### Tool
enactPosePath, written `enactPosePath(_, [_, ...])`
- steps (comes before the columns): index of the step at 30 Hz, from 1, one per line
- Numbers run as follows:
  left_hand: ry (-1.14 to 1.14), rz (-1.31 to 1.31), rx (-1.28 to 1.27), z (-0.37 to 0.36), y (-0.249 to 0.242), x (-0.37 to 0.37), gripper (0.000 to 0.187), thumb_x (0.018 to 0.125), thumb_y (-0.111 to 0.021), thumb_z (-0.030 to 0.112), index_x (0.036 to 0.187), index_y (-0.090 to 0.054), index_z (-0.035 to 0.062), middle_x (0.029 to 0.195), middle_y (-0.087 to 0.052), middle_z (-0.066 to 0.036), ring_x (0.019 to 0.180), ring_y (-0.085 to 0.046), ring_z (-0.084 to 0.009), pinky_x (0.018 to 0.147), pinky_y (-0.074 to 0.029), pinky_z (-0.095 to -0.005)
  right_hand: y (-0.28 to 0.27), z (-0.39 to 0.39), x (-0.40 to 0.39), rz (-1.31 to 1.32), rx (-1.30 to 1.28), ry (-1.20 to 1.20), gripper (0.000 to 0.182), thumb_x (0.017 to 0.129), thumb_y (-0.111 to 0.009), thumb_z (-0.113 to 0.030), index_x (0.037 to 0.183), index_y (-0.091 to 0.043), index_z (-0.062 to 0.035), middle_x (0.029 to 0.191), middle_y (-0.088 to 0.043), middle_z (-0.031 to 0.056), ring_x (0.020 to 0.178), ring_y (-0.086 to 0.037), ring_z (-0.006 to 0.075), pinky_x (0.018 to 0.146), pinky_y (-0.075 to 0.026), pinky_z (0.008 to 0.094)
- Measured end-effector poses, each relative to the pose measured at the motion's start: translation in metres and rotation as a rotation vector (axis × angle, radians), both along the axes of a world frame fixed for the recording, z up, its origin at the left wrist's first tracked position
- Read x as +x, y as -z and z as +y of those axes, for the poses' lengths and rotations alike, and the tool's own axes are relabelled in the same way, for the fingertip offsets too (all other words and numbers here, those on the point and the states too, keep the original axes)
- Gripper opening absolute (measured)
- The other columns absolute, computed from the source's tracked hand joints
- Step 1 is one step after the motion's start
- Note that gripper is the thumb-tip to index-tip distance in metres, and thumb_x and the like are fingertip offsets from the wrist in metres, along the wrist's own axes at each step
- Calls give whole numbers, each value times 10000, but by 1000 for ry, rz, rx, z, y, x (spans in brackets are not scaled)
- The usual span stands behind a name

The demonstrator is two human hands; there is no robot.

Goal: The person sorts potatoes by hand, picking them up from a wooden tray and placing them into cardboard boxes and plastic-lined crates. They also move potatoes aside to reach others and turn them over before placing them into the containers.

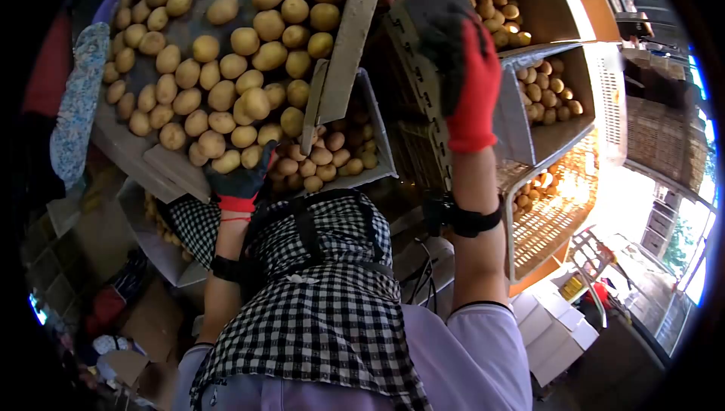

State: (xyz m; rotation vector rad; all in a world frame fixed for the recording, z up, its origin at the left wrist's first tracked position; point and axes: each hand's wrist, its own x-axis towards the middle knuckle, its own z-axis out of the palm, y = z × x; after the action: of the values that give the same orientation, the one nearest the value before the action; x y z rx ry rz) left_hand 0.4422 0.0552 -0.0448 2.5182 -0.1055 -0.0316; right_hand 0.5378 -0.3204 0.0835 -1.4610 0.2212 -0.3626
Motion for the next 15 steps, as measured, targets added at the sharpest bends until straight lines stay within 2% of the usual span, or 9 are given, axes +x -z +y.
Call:
enactPosePath(2, [-26, 7, -193, 0, 22, -9, 849, 876, -786, 370, 1513, -315, 64, 1564, -375, -113, 1396, -442, -303, 1140, -454, -531, 22, 99, 10, 44, -210, -169, 381, 1032, -635, -177, 1379, -607, -21, 1188, -705, 102, 1052, -691, 186, 900, -551, 299])
enactPosePath(3, [-42, 4, -298, 0, 27, -12, 953, 812, -857, 401, 1518, -301, 85, 1563, -374, -104, 1380, -462, -295, 1115, -483, -520, 36, 136, 13, 25, -260, -206, 432, 957, -729, -254, 1320, -645, -35, 1185, -704, 160, 1024, -694, 235, 888, -550, 339])
enactPosePath(4, [-136, 211, -973, 2, 23, -13, 803, 892, -734, 514, 1498, -386, 119, 1539, -432, -91, 1371, -478, -302, 1143, -438, -540, 53, 169, 15, 10, -373, -229, 492, 933, -743, -281, 1357, -619, -65, 1297, -633, 219, 1022, -690, 277, 886, -556, 364])
enactPosePath(5, [-144, 211, -962, 5, 19, -14, 803, 892, -734, 514, 1498, -386, 119, 1539, -432, -91, 1371, -478, -302, 1143, -438, -540, 64, 205, 6, 132, -362, -231, 549, 909, -745, -320, 1381, -596, -84, 1403, -544, 263, 1128, -632, 389, 937, -538, 446])
enactPosePath(6, [-537, 448, -1487, 5, 18, -13, 722, 918, -683, 530, 1470, -443, 131, 1532, -449, -89, 1379, -473, -305, 1149, -424, -542, 102, 236, -5, -17, -767, -152, 598, 875, -744, -371, 1384, -595, -94, 1462, -468, 296, 1267, -504, 504, 1055, -440, 576])
enactPosePath(7, [-957, 701, -1984, 3, 15, -9, 654, 943, -631, 545, 1441, -500, 142, 1526, -467, -87, 1388, -468, -307, 1155, -410, -544, 120, 255, -25, 5, -835, -244, 637, 838, -742, -407, 1384, -598, -113, 1509, -405, 306, 1357, -358, 583, 1131, -288, 689])
enactPosePath(11, [-1084, 811, -1756, 41, 72, -35, 392, 971, -604, 391, 1228, -675, 104, 1233, -700, -37, 1094, -645, -224, 1024, -491, -433, 108, 238, -47, -186, -856, -408, 671, 858, -710, -424, 1440, -554, -128, 1543, -361, 303, 1405, -293, 603, 1171, -203, 702])
enactPosePath(13, [-1111, 729, -1687, 59, 87, -53, 323, 981, -568, 327, 1157, -701, 91, 1080, -744, -8, 939, -662, -204, 969, -507, -387, 131, 241, -12, 34, -829, -240, 627, 879, -678, -396, 1432, -557, -126, 1546, -358, 301, 1398, -285, 623, 1166, -205, 706])
enactPosePath(15, [-636, 727, -2014, 77, 97, -61, 355, 991, -545, 328, 1219, -689, 97, 1200, -725, -40, 1072, -659, -216, 1041, -482, -395, 140, 268, -26, 51, -867, -266, 629, 861, -687, -385, 1432, -564, -151, 1560, -355, 279, 1408, -241, 642, 1152, -207, 732])
